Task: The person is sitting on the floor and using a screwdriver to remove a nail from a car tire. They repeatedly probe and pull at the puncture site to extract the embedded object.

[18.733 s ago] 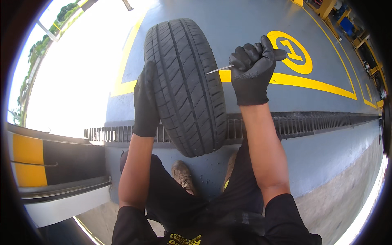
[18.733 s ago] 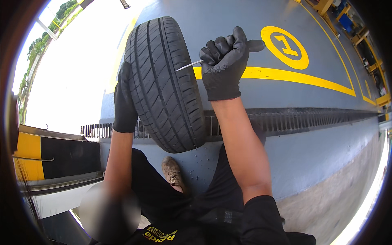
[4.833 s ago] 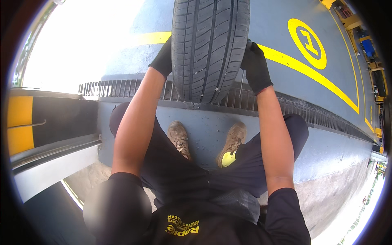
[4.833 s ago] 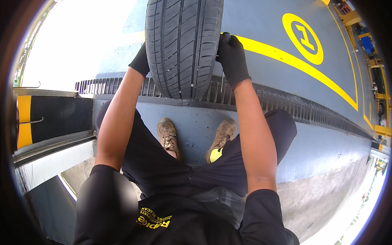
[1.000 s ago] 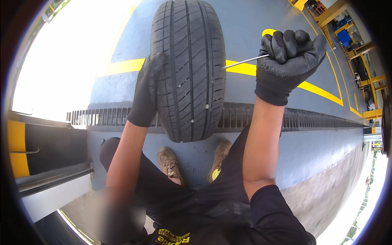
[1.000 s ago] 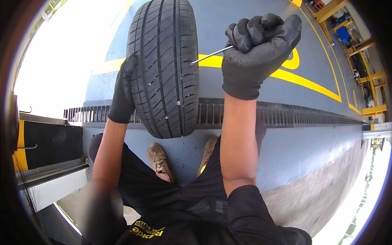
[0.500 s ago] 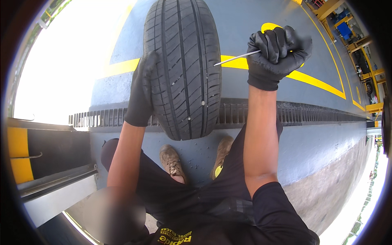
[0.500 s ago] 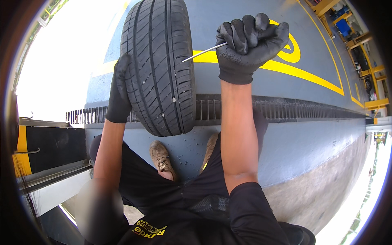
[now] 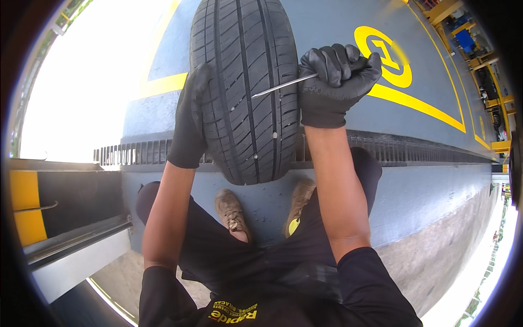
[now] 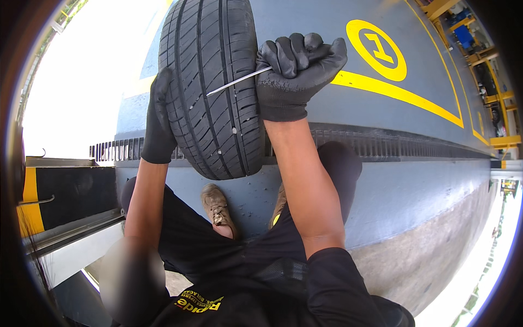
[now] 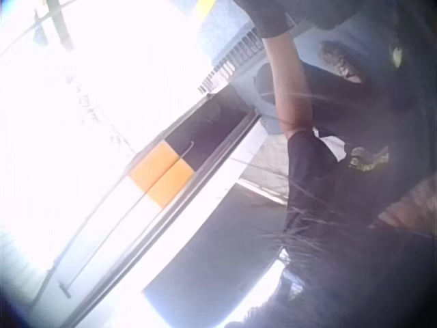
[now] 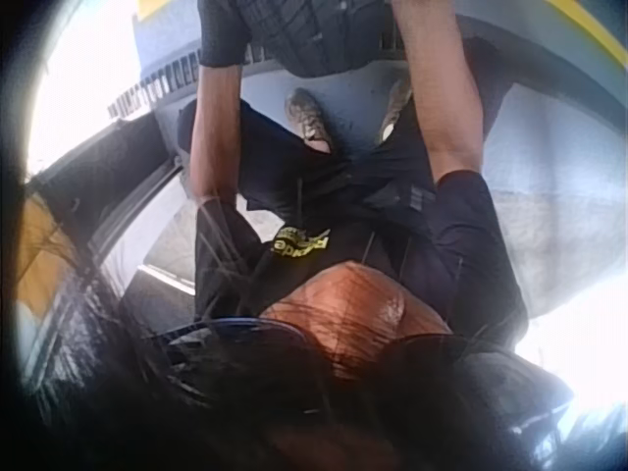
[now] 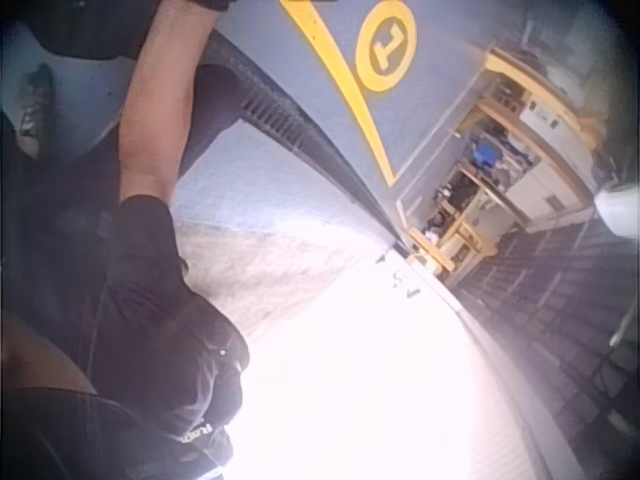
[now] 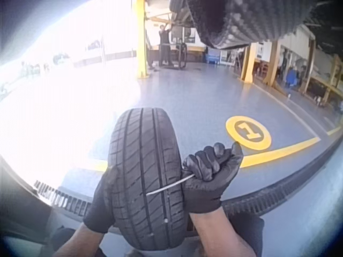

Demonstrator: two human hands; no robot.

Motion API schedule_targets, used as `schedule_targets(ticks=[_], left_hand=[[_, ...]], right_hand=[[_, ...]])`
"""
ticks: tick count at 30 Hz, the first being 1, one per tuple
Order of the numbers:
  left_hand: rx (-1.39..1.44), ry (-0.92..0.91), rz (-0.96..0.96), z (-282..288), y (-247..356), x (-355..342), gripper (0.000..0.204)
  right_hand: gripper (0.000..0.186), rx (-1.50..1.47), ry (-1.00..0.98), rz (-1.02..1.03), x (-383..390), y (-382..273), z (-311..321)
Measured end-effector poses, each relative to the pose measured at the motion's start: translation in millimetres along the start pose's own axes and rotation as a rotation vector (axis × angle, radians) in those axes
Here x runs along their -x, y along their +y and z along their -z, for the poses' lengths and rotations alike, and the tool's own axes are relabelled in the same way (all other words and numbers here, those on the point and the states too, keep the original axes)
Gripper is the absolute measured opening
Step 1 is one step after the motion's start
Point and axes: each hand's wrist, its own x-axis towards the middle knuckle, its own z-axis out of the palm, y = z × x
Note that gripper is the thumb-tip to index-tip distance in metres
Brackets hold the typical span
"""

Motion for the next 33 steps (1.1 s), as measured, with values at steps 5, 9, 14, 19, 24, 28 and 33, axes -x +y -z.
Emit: schedule_targets(ticks=[5, 9, 14, 19, 24, 28, 33], left_hand=[[0.087, 0.030, 0.134, -13.4, 13.1, -6.9, 0.071], [0.088, 0.058, 0.152, -10.5, 13.4, -6.4, 0.072], [-0.179, 0.015, -0.135, -0.1, -3.2, -6.7, 0.070], [-0.227, -0.034, -0.179, 1.3, -11.7, -5.8, 0.068], [0.063, -0.010, 0.113, -8.0, 8.2, -2.5, 0.065], [-0.149, -0.074, -0.109, 0.5, -6.0, -3.6, 0.063], [-0.270, -0.063, -0.192, 14.2, -26.8, -11.5, 0.058]], right_hand=[[0.049, -0.149, 0.016, -0.011, -16.6, -10.4, 11.2], [0.055, 0.206, -0.156, 0.153, -16.1, -46.9, -30.1], [0.068, 0.355, -0.468, 0.193, -17.7, -56.1, -37.1], [0.064, 0.335, -0.515, 0.184, -19.8, -47.9, -32.9], [0.061, 0.408, -0.549, 0.122, -17.1, -52.5, -40.0], [0.061, 0.405, -0.564, 0.098, -17.6, -52.7, -40.8], [0.062, 0.368, -0.553, 0.132, -15.9, -48.7, -37.3]])
